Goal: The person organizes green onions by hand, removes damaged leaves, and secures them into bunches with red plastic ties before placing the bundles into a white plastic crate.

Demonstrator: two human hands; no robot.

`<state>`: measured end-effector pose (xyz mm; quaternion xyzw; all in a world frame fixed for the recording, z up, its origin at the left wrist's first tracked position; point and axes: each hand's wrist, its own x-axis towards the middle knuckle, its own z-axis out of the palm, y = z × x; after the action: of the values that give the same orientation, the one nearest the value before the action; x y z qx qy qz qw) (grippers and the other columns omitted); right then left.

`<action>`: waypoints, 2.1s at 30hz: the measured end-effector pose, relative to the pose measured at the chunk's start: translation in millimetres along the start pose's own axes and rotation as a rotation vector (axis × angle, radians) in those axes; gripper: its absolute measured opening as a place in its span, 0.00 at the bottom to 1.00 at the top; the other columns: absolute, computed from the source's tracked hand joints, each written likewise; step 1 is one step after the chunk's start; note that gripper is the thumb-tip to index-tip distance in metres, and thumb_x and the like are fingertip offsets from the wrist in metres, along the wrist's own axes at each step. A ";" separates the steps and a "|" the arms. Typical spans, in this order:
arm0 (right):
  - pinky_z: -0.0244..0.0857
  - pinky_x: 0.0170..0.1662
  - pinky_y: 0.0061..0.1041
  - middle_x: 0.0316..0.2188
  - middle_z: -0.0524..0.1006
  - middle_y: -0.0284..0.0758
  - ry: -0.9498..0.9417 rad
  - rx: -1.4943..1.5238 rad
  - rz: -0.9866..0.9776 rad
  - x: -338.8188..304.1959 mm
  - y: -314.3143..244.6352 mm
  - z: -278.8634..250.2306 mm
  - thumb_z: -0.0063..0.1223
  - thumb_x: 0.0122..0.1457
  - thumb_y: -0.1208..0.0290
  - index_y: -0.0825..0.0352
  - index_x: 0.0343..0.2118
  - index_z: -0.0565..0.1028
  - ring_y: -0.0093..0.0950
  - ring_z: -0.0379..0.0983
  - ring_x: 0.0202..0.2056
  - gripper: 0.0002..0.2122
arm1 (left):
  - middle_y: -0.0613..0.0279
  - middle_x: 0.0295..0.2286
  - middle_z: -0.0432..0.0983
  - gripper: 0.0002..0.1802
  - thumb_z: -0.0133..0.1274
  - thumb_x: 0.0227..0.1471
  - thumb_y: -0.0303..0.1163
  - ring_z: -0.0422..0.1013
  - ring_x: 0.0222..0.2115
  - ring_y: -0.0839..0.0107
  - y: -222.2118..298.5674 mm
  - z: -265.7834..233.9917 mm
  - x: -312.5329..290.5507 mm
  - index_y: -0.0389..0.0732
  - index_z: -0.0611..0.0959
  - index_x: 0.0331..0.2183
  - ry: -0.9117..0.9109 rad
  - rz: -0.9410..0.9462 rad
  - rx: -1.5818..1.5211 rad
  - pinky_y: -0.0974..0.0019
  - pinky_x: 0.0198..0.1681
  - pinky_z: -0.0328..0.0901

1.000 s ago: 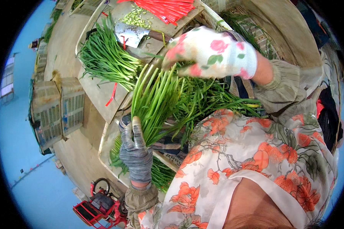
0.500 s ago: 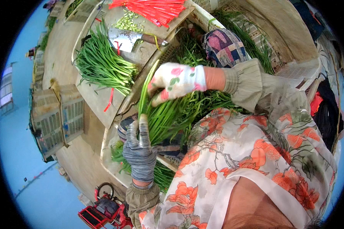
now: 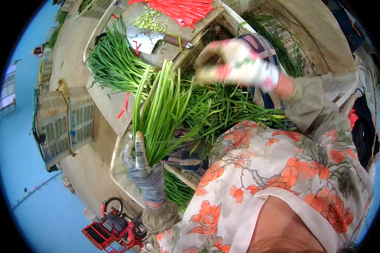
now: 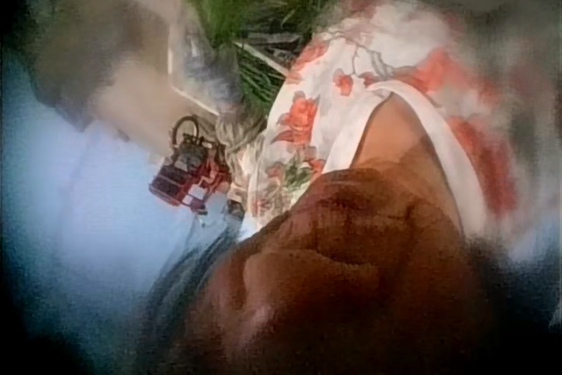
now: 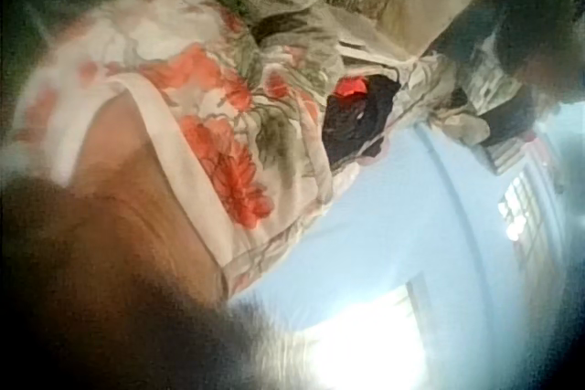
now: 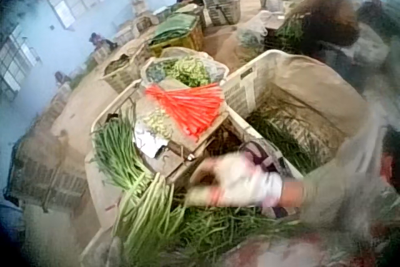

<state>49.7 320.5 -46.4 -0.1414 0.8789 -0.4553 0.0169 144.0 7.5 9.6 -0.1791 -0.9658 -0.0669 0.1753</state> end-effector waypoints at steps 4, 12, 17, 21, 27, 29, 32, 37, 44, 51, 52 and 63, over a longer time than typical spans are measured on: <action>0.68 0.38 0.26 0.25 0.77 0.41 -0.121 0.097 0.200 1.7 -16.1 47.5 0.64 0.39 0.44 0.70 0.49 0.69 0.27 0.76 0.31 0.38 | 0.58 0.40 0.70 0.40 0.65 0.28 0.27 0.68 0.41 0.60 10.7 11.7 10.5 0.45 0.76 0.50 -0.032 0.017 -0.017 0.64 0.46 0.64; 0.57 0.20 0.16 0.18 0.72 0.27 -0.263 0.987 0.429 -0.6 -10.7 56.0 0.61 0.50 0.62 0.72 0.36 0.75 0.15 0.65 0.17 0.17 | 0.56 0.40 0.69 0.37 0.61 0.33 0.24 0.69 0.40 0.59 15.1 19.6 15.5 0.44 0.74 0.51 -0.077 0.008 -0.087 0.63 0.43 0.65; 0.60 0.21 0.16 0.22 0.75 0.28 -0.134 0.991 0.389 3.5 3.6 50.4 0.59 0.53 0.66 0.70 0.36 0.74 0.16 0.68 0.19 0.13 | 0.57 0.39 0.69 0.38 0.60 0.32 0.22 0.68 0.40 0.60 10.9 21.8 13.2 0.42 0.74 0.51 -0.064 -0.028 -0.170 0.65 0.44 0.64; 0.62 0.23 0.17 0.24 0.75 0.29 0.056 0.882 0.299 1.6 -3.7 33.3 0.59 0.53 0.66 0.70 0.35 0.74 0.16 0.69 0.21 0.12 | 0.57 0.39 0.69 0.39 0.61 0.31 0.23 0.68 0.40 0.61 4.3 25.9 9.3 0.41 0.73 0.51 -0.041 -0.029 -0.131 0.65 0.44 0.64; 0.69 0.36 0.37 0.25 0.76 0.47 -0.171 -0.052 0.127 -5.1 -50.6 33.5 0.55 0.47 0.45 0.69 0.33 0.74 0.45 0.74 0.31 0.26 | 0.57 0.39 0.69 0.38 0.62 0.31 0.24 0.68 0.41 0.61 17.7 23.8 17.0 0.41 0.73 0.51 -0.066 -0.066 -0.182 0.65 0.44 0.64; 0.69 0.35 0.39 0.25 0.76 0.48 -0.131 -0.115 0.143 1.4 -37.9 51.0 0.54 0.49 0.50 0.70 0.30 0.74 0.46 0.74 0.31 0.22 | 0.58 0.37 0.68 0.41 0.65 0.29 0.28 0.67 0.39 0.61 25.2 23.0 23.7 0.41 0.73 0.52 -0.072 -0.055 -0.206 0.64 0.44 0.64; 0.69 0.30 0.32 0.22 0.76 0.43 -0.259 0.189 0.079 4.2 -24.7 62.7 0.55 0.48 0.59 0.73 0.28 0.75 0.36 0.75 0.25 0.17 | 0.57 0.38 0.69 0.39 0.60 0.30 0.23 0.67 0.40 0.60 22.8 24.4 19.9 0.40 0.73 0.52 -0.087 -0.095 -0.206 0.64 0.45 0.63; 0.63 0.21 0.18 0.19 0.75 0.32 -0.952 1.007 0.009 -26.2 -35.4 42.7 0.57 0.47 0.70 0.71 0.29 0.76 0.17 0.69 0.19 0.10 | 0.54 0.39 0.69 0.42 0.57 0.29 0.18 0.66 0.42 0.57 0.8 32.8 16.0 0.39 0.70 0.53 -0.104 -0.068 -0.307 0.63 0.49 0.61; 0.67 0.28 0.19 0.27 0.78 0.33 -1.146 0.815 -0.420 -28.9 -30.4 -11.7 0.62 0.49 0.71 0.70 0.32 0.77 0.17 0.73 0.27 0.10 | 0.54 0.39 0.70 0.42 0.59 0.29 0.19 0.66 0.41 0.57 -5.9 31.2 10.0 0.38 0.71 0.53 -0.102 -0.111 -0.276 0.63 0.48 0.61; 0.67 0.35 0.21 0.32 0.76 0.38 -0.085 0.616 0.195 13.5 5.5 49.0 0.67 0.45 0.57 0.77 0.48 0.67 0.23 0.72 0.32 0.33 | 0.56 0.38 0.69 0.40 0.60 0.30 0.20 0.67 0.39 0.61 15.7 25.0 16.4 0.40 0.72 0.52 -0.053 -0.013 -0.250 0.65 0.44 0.63; 0.64 0.28 0.19 0.27 0.74 0.33 -0.226 0.627 0.452 17.8 12.4 55.0 0.66 0.45 0.58 0.75 0.45 0.70 0.19 0.70 0.26 0.29 | 0.57 0.37 0.69 0.40 0.61 0.30 0.21 0.68 0.38 0.61 19.2 23.9 17.0 0.40 0.73 0.52 -0.052 -0.006 -0.236 0.66 0.43 0.63; 0.56 0.23 0.15 0.23 0.71 0.23 -0.077 1.183 0.088 5.2 -7.6 52.6 0.60 0.48 0.72 0.65 0.39 0.74 0.13 0.62 0.21 0.14 | 0.56 0.39 0.70 0.40 0.63 0.31 0.25 0.68 0.40 0.60 13.3 29.5 11.2 0.40 0.72 0.52 -0.053 0.017 -0.210 0.64 0.45 0.63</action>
<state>54.8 273.2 -70.6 -0.0880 0.4797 -0.8611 0.1436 129.8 29.1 -12.9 -0.2066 -0.9561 -0.1616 0.1305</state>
